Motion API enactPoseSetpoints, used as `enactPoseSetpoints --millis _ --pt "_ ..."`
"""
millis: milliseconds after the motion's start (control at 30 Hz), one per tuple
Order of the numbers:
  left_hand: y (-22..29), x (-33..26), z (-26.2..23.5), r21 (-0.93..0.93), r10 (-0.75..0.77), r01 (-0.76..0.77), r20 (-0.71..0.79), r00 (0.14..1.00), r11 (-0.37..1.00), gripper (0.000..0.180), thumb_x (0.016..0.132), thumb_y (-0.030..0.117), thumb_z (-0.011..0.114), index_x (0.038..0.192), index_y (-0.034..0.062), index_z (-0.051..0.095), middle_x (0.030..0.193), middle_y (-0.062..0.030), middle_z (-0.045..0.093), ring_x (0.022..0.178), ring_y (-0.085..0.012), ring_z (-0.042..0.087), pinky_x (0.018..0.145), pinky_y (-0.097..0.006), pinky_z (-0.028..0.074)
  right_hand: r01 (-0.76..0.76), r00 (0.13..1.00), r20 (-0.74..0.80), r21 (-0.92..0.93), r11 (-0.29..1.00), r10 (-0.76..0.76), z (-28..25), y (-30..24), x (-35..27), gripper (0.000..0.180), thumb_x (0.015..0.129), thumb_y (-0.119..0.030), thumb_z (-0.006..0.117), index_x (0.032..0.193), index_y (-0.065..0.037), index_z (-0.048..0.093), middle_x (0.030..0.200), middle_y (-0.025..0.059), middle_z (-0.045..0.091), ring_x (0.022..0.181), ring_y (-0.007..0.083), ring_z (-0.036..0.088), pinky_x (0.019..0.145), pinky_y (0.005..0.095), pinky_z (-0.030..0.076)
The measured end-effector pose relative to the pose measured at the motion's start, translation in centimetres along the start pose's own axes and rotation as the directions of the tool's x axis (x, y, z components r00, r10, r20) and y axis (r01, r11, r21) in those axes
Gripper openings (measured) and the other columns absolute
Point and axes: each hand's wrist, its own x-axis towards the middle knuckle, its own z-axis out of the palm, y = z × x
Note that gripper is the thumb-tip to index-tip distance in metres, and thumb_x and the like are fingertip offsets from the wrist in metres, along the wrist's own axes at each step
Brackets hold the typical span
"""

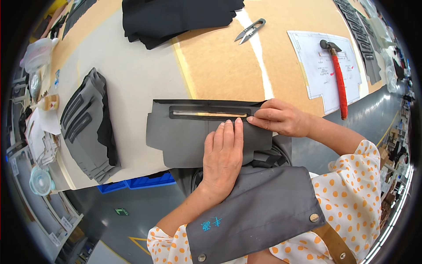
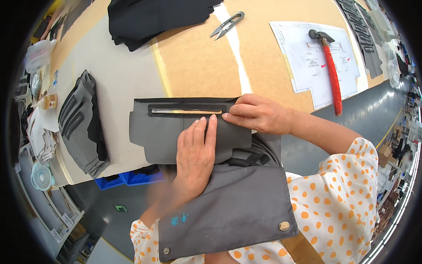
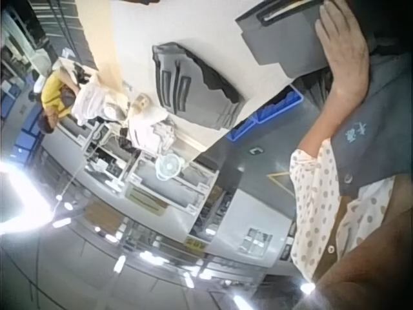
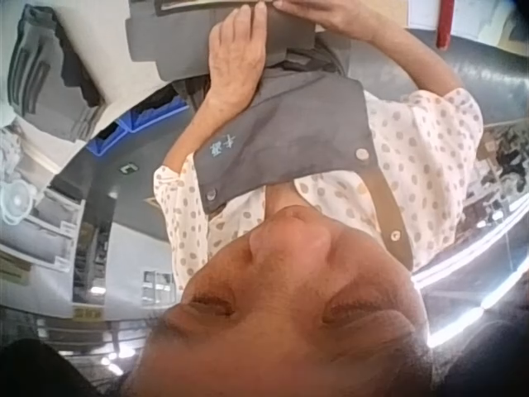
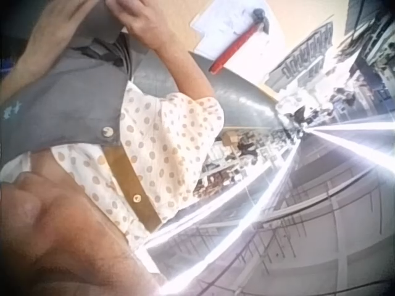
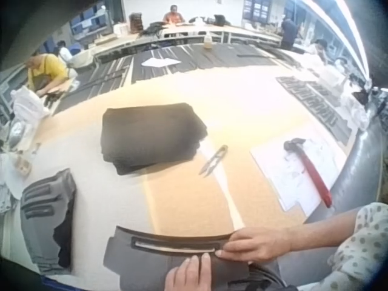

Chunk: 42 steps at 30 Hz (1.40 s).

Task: The recorder is assembling leather or synthetic material parts by applying adhesive, aligning layers, and using a hammer to bond them.

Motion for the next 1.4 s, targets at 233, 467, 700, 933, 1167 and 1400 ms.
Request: enactPoseSetpoints --millis 233,467,700,933,1167,1400 --pt "-0.1 -0.4 0.2 -0.039 -0.02 0.021 0.018 1.0 0.999 0.053 0.09 0.007 0.059 0.143 0.0045 0.055 0.134 -0.0115 0.055 0.125 -0.0248 0.054 0.102 -0.038 0.046 -0.155 0.986 -0.041 0.11 0.982 0.161 0.5 -0.8 0.2 0.037 0.079 -0.004 0.073 0.117 -0.002 0.071 0.102 0.0069 0.061 0.087 0.0228 0.062 0.075 0.0343 0.054" --pt "-0.6 -0.6 0.4 -0.075 0.002 -0.006 -0.05 0.999 0.997 0.047 0.09 0.011 0.059 0.136 0.0005 0.059 0.129 -0.0129 0.058 0.124 -0.0255 0.056 0.102 -0.038 0.046 -0.174 0.982 -0.06 0.101 0.979 0.181 0.7 -1.2 0.6 0.036 0.083 -0.005 0.078 0.118 -0.005 0.069 0.102 0.0065 0.06 0.087 0.0229 0.061 0.072 0.035 0.053" --pt "-3.2 -2.0 -0.7 -0.316 -0.088 0.038 -0.147 0.985 0.948 0.045 0.09 0.004 0.06 0.134 0.0009 0.06 0.129 -0.0124 0.057 0.124 -0.0287 0.055 0.101 -0.04 0.045 -0.34 0.927 -0.097 0.182 0.923 0.361 2.6 -3.2 6.0 0.045 0.083 -0.003 0.078 0.127 -0.007 0.068 0.107 0.0078 0.061 0.089 0.0235 0.061 0.074 0.035 0.054" --pt "-6.7 -2.3 0.1 -0.136 -0.161 0.147 -0.095 0.982 0.98 0.051 0.087 0.002 0.064 0.138 0.0053 0.059 0.122 -0.0078 0.055 0.115 -0.0268 0.055 0.092 -0.041 0.045 -0.252 0.957 -0.118 0.117 0.961 0.266 4.6 -2.7 7.0 0.037 0.086 -0.007 0.074 0.122 -0.002 0.068 0.098 0.0045 0.059 0.082 0.0219 0.056 0.074 0.0344 0.051" --pt "-6.9 -2.5 -0.1 -0.146 -0.134 0.12 -0.088 0.987 0.982 0.061 0.082 -0.006 0.062 0.14 0.0118 0.06 0.127 -0.008 0.053 0.116 -0.0287 0.054 0.094 -0.042 0.045 -0.179 0.983 -0.062 -0.053 0.982 0.176 5.0 -2.7 6.4 0.038 0.085 -0.008 0.072 0.122 0.0 0.068 0.101 0.0031 0.057 0.077 0.0196 0.05 0.072 0.0329 0.046" --pt "-6.8 -2.9 1.0 -0.134 -0.143 0.128 -0.114 0.983 0.983 0.063 0.083 -0.005 0.062 0.143 0.014 0.059 0.129 -0.0075 0.053 0.118 -0.0279 0.054 0.096 -0.042 0.044 -0.149 0.979 -0.138 0.025 0.989 0.151 3.6 -2.2 4.9 0.041 0.084 -0.005 0.073 0.124 -0.005 0.07 0.103 0.0052 0.06 0.082 0.0206 0.057 0.072 0.0333 0.049"
